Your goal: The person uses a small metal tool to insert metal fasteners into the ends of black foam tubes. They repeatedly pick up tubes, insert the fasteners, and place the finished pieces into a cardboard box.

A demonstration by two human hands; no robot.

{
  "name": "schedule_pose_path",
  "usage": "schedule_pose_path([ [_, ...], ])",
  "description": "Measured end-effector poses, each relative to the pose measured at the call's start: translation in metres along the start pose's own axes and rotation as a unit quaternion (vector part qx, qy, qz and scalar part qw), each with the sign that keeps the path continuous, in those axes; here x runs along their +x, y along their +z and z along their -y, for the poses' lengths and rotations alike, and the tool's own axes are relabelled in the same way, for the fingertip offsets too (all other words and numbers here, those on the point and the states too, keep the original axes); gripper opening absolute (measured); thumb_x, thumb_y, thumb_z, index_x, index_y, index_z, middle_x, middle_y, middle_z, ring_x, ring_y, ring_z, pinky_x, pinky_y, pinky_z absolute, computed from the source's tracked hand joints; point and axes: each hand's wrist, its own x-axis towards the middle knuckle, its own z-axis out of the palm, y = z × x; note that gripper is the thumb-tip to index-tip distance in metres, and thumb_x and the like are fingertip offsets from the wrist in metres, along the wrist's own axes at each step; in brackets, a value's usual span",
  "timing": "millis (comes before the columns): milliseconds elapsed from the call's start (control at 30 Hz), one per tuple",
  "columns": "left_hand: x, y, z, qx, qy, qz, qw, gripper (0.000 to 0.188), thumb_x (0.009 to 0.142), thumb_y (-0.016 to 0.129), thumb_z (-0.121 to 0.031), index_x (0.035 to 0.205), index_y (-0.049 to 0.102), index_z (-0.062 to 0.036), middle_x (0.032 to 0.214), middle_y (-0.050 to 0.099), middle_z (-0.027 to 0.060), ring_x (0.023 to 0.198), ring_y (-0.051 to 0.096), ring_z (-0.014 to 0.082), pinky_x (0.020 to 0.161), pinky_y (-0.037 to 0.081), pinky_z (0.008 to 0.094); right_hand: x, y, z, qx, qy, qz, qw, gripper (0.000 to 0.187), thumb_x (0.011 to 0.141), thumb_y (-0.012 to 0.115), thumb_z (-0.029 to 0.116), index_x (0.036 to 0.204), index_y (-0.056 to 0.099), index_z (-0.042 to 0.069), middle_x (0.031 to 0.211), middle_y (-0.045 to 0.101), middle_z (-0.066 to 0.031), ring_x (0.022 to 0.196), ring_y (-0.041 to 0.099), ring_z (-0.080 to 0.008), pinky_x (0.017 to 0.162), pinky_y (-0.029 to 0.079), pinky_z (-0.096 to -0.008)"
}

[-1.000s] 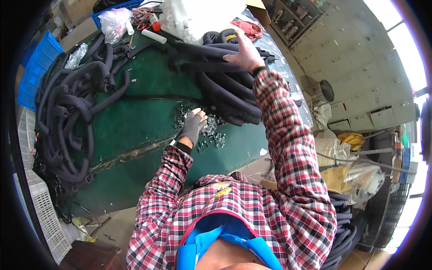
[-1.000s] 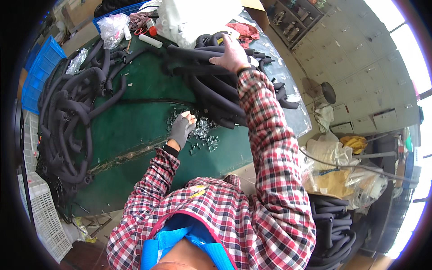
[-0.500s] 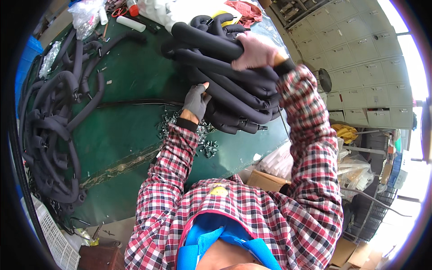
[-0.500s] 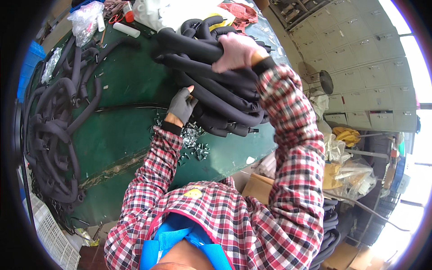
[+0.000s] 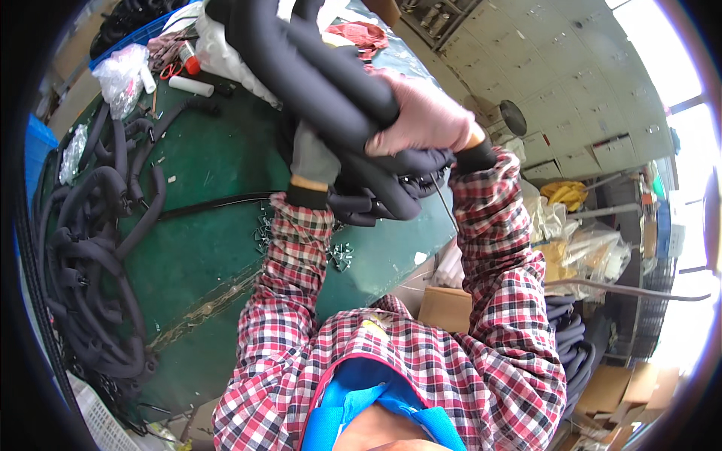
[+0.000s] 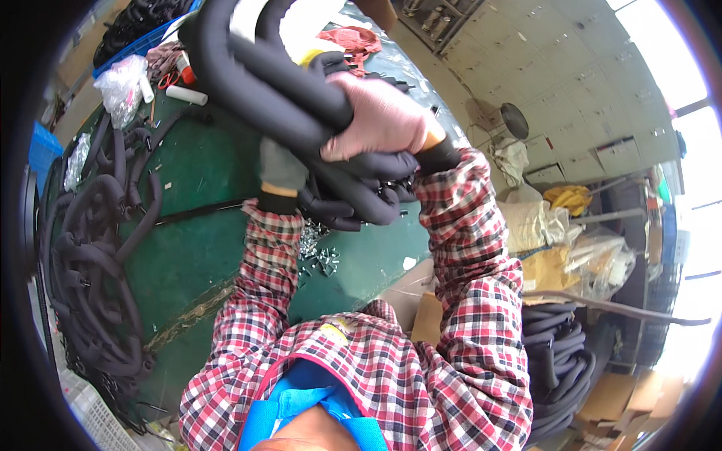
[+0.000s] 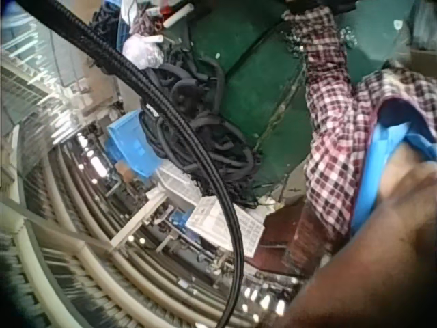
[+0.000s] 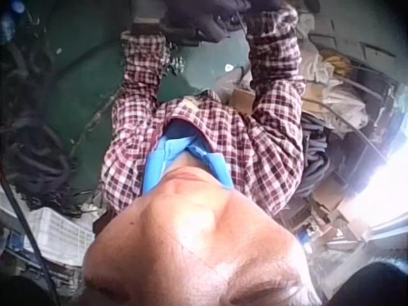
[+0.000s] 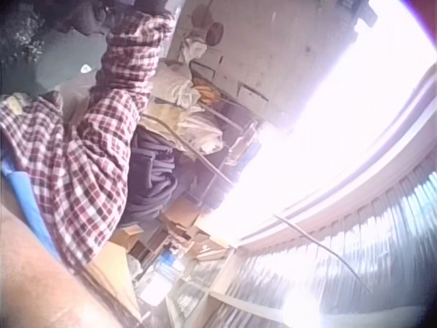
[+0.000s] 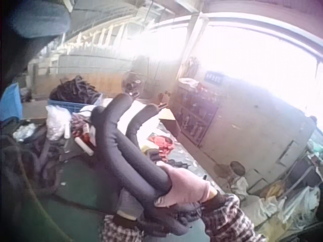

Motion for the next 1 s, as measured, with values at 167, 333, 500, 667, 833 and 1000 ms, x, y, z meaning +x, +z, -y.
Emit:
schedule_pose_path([
  [167, 0.012, 0.134, -0.066, 0.096, 0.045, -0.001, 0.994, 0.052, 0.098, 0.061, -0.032, 0.141, 0.055, -0.0042, 0.138, 0.061, 0.0112, 0.124, 0.059, 0.0261, 0.11, 0.045, 0.0384, -0.012, -0.054, 0.049, 0.113, -0.071, -0.212, 0.968, 0.067, 0.066, 0.088, 0.022, 0.125, 0.063, 0.001, 0.107, 0.072, -0.0123, 0.096, 0.07, -0.0191, 0.086, 0.057, -0.0342],
  [333, -0.047, 0.115, -0.058, -0.019, 0.051, 0.162, 0.985, 0.066, 0.097, 0.064, -0.043, 0.145, 0.049, 0.0005, 0.148, 0.051, 0.0145, 0.131, 0.053, 0.0313, 0.114, 0.041, 0.0496, -0.054, -0.045, 0.057, 0.275, -0.249, -0.269, 0.889, 0.062, 0.062, 0.089, 0.028, 0.114, 0.069, 0.001, 0.097, 0.074, -0.0151, 0.087, 0.073, -0.0231, 0.081, 0.058, -0.0345],
  [500, -0.166, 0.128, 0.027, 0.082, 0.048, 0.145, 0.985, 0.071, 0.095, 0.065, -0.037, 0.145, 0.041, 0.0068, 0.146, 0.047, 0.0224, 0.131, 0.051, 0.0356, 0.113, 0.042, 0.0526, -0.158, 0.012, 0.013, 0.369, -0.109, -0.142, 0.912, 0.063, 0.072, 0.091, 0.02, 0.122, 0.063, -0.005, 0.111, 0.072, -0.0097, 0.104, 0.065, -0.0148, 0.093, 0.053, -0.0304],
  [667, -0.19, 0.112, 0.037, 0.241, -0.02, 0.33, 0.912, 0.075, 0.09, 0.071, -0.03, 0.147, 0.037, 0.0056, 0.142, 0.049, 0.0209, 0.129, 0.053, 0.0327, 0.111, 0.043, 0.0487, -0.204, 0.068, -0.004, 0.475, -0.158, -0.209, 0.84, 0.084, 0.07, 0.092, 0.024, 0.138, 0.052, -0.006, 0.123, 0.067, -0.0078, 0.112, 0.062, -0.0151, 0.099, 0.05, -0.0304],
  [833, -0.242, 0.112, 0.12, 0.111, -0.184, 0.579, 0.786, 0.082, 0.085, 0.078, -0.022, 0.149, 0.033, 0.0045, 0.138, 0.051, 0.0195, 0.127, 0.054, 0.0298, 0.108, 0.044, 0.0447, -0.415, 0.173, 0.073, 0.295, 0.14, -0.579, 0.747, 0.076, 0.074, 0.085, 0.027, 0.136, 0.054, -0.004, 0.123, 0.067, -0.0069, 0.11, 0.062, -0.0163, 0.096, 0.051, -0.0309],
  [1000, -0.272, 0.198, 0.154, 0.066, -0.15, 0.699, 0.696, 0.091, 0.079, 0.084, -0.014, 0.151, 0.029, 0.0033, 0.135, 0.053, 0.0181, 0.125, 0.055, 0.0269, 0.106, 0.044, 0.0408, -0.449, 0.211, 0.16, 0.083, 0.214, -0.833, 0.503, 0.062, 0.084, 0.077, 0.023, 0.136, 0.055, -0.001, 0.121, 0.066, -0.0061, 0.107, 0.064, -0.0178, 0.093, 0.052, -0.031],
])
